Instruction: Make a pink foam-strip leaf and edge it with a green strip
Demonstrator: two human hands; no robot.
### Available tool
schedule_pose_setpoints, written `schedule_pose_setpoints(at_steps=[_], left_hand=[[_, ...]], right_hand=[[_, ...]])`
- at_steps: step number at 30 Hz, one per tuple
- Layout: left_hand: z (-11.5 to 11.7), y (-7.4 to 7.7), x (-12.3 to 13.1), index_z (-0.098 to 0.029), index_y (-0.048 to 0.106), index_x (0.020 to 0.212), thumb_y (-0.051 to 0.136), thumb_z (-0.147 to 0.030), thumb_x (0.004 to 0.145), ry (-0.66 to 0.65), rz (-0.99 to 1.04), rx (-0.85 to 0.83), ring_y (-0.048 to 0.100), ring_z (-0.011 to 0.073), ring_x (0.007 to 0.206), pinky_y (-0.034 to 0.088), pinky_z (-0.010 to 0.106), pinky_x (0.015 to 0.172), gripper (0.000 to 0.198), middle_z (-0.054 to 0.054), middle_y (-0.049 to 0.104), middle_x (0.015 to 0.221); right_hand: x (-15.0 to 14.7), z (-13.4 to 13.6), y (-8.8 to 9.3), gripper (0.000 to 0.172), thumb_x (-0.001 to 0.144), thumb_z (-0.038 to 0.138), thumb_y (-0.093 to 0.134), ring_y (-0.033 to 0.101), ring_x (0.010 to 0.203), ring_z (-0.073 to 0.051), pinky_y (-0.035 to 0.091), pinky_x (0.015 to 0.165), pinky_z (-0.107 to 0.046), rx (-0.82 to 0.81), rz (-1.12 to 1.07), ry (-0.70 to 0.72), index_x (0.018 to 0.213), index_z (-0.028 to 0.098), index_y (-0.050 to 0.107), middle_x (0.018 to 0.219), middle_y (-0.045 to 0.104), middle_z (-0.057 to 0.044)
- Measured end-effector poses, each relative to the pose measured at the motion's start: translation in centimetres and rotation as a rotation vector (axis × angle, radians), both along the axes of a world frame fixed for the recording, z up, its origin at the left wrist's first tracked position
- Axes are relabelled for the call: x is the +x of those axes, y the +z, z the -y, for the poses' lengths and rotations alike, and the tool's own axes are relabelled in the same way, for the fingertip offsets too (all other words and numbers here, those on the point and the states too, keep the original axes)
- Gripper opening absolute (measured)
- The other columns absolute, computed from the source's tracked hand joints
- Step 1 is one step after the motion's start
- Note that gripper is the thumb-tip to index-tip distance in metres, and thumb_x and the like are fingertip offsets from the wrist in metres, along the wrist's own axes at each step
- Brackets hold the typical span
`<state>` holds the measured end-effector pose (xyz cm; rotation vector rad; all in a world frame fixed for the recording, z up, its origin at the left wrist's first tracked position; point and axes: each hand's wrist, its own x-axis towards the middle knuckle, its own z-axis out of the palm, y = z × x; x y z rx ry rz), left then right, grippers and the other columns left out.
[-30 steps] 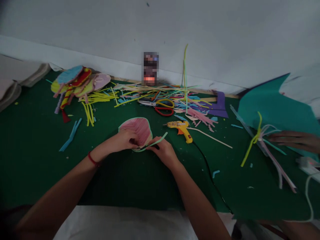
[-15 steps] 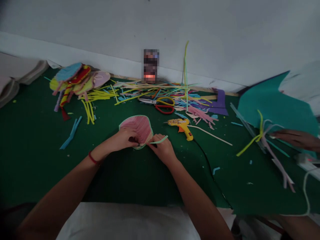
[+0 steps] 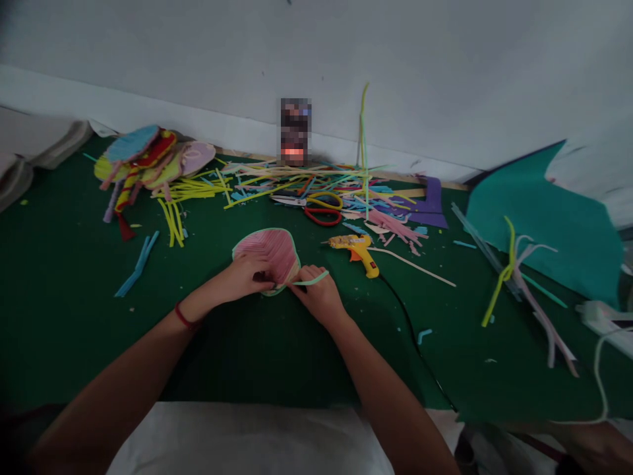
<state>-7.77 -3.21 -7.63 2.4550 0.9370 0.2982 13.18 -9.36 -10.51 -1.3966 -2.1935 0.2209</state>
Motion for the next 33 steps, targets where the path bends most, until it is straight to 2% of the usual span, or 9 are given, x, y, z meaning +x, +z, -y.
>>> schedule_pose_setpoints(at_steps=[14, 25, 33], left_hand=[[-0.05, -0.36, 0.17, -0.015, 0.065, 0.077, 0.071, -0.027, 0.077, 0.036, -0.011, -0.022, 0.056, 0.0172, 0.074, 0.035, 0.029, 0.068, 0.013, 0.002, 0.065, 0.076], [0.39, 0.32, 0.07, -0.017, 0.066, 0.081, 0.067, -0.030, 0.081, 0.005, -0.038, 0.015, 0.059, 0.0217, 0.088, 0.038, 0.033, 0.077, 0.013, 0.005, 0.069, 0.087], [0.33, 0.08, 0.08, -0.017, 0.065, 0.079, 0.068, -0.033, 0.080, 0.019, -0.048, 0.015, 0.057, 0.0214, 0.088, 0.038, 0.033, 0.079, 0.016, 0.004, 0.067, 0.086]], right_hand=[[-0.04, 0.01, -0.13, 0.019, 0.089, 0.027, 0.060, 0.055, 0.070, -0.019, 0.035, 0.065, -0.032, 0.001, -0.004, -0.007, 0.072, 0.020, 0.054, 0.072, 0.061, -0.004], [-0.03, 0.00, 0.06, 0.018, 0.087, 0.026, 0.062, 0.055, 0.071, -0.020, 0.035, 0.065, -0.032, -0.038, -0.038, -0.019, 0.072, 0.021, 0.054, 0.072, 0.062, -0.004], [-0.02, -0.04, 0.07, 0.017, 0.087, 0.026, 0.061, 0.054, 0.071, -0.020, 0.037, 0.065, -0.032, -0.047, -0.064, -0.015, 0.072, 0.021, 0.055, 0.072, 0.061, -0.004]])
